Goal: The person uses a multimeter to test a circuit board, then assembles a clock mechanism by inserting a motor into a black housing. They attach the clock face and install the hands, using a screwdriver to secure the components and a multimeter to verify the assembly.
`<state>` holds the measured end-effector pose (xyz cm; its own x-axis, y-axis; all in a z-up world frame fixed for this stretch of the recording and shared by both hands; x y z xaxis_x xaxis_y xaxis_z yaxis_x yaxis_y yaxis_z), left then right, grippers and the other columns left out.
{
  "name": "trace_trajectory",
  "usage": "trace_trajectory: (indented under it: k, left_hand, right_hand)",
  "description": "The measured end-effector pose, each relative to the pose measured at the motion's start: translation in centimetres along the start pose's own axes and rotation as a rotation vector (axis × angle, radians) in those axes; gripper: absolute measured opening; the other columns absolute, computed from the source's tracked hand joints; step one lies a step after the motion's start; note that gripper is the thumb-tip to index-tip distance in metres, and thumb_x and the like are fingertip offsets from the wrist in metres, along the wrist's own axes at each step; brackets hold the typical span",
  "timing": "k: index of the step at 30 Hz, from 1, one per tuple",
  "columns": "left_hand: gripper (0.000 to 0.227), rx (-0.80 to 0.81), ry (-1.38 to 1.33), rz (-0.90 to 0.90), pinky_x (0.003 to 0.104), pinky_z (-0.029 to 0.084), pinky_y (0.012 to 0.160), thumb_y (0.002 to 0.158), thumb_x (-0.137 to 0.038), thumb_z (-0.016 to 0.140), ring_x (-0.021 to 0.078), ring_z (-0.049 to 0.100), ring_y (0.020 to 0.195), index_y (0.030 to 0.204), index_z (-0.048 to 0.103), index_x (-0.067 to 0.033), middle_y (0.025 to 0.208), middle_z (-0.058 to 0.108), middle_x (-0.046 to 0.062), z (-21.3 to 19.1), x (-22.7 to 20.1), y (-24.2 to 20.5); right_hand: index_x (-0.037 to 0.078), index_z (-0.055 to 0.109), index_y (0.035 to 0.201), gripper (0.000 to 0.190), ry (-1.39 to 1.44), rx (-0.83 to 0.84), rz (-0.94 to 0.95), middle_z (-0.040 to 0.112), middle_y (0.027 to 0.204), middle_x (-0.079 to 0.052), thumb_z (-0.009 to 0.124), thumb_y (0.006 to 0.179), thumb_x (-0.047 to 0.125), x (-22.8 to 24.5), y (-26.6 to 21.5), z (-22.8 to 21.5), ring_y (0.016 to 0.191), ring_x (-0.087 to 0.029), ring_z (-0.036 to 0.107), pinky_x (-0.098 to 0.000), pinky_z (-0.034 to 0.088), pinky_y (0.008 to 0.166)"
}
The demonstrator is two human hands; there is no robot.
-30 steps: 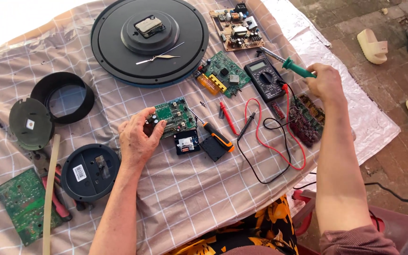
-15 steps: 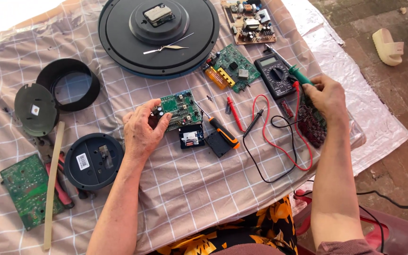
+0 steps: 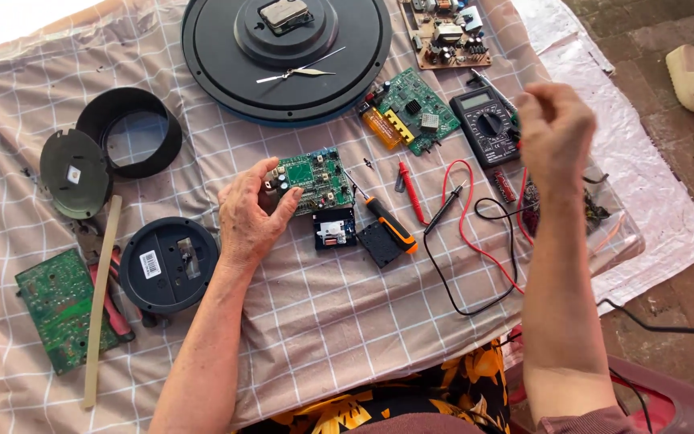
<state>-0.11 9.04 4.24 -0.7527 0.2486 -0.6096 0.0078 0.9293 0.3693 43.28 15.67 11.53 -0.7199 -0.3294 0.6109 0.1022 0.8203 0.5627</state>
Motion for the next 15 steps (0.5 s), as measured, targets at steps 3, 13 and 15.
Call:
trace_trajectory:
  k: [3, 13, 15]
  left_hand:
    - [0.058, -0.160, -0.095, 0.037, 0.032, 0.040, 0.097, 0.082, -0.045, 0.088, 0.0178, 0.067, 0.082, 0.131, 0.067, -0.0204, 0.096, 0.068, 0.002, -0.5, 1.0, -0.4]
    - [0.055, -0.193, -0.149, 0.054, 0.030, 0.042, 0.094, 0.083, -0.041, 0.088, 0.0157, 0.064, 0.071, 0.128, 0.068, -0.0171, 0.095, 0.064, 0.002, -0.6, 1.4, -0.6]
    - [0.054, -0.207, -0.115, 0.083, 0.029, 0.042, 0.094, 0.083, -0.042, 0.088, 0.0158, 0.065, 0.070, 0.127, 0.069, -0.0170, 0.095, 0.064, 0.001, -0.6, 1.2, -0.6]
  right_hand:
    - [0.002, 0.076, 0.108, 0.005, 0.108, 0.023, -0.105, 0.069, 0.096, -0.020, 0.072, 0.104, 0.002, 4.1, 0.1, 4.3, 0.091, -0.032, 0.069, -0.0385, 0.055, 0.075]
    - [0.009, 0.077, 0.100, 0.007, 0.037, 0.118, -0.108, 0.072, 0.098, -0.009, 0.079, 0.094, 0.013, 4.4, -4.8, 13.6, 0.095, -0.029, 0.071, -0.0338, 0.058, 0.083]
    - [0.010, 0.076, 0.098, 0.007, -0.012, 0.125, -0.156, 0.072, 0.097, -0.010, 0.080, 0.093, 0.011, 3.6, -5.3, 14.3, 0.095, -0.031, 0.070, -0.0378, 0.057, 0.083]
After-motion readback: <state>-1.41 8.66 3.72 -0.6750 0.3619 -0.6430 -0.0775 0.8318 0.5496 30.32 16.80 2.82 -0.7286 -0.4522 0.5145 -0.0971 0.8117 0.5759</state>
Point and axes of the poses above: each hand's wrist, its own y-axis towards the middle knuckle, its own z-axis out of the palm, x = y × z, the point moved 10 cm from there along y, towards the middle knuckle
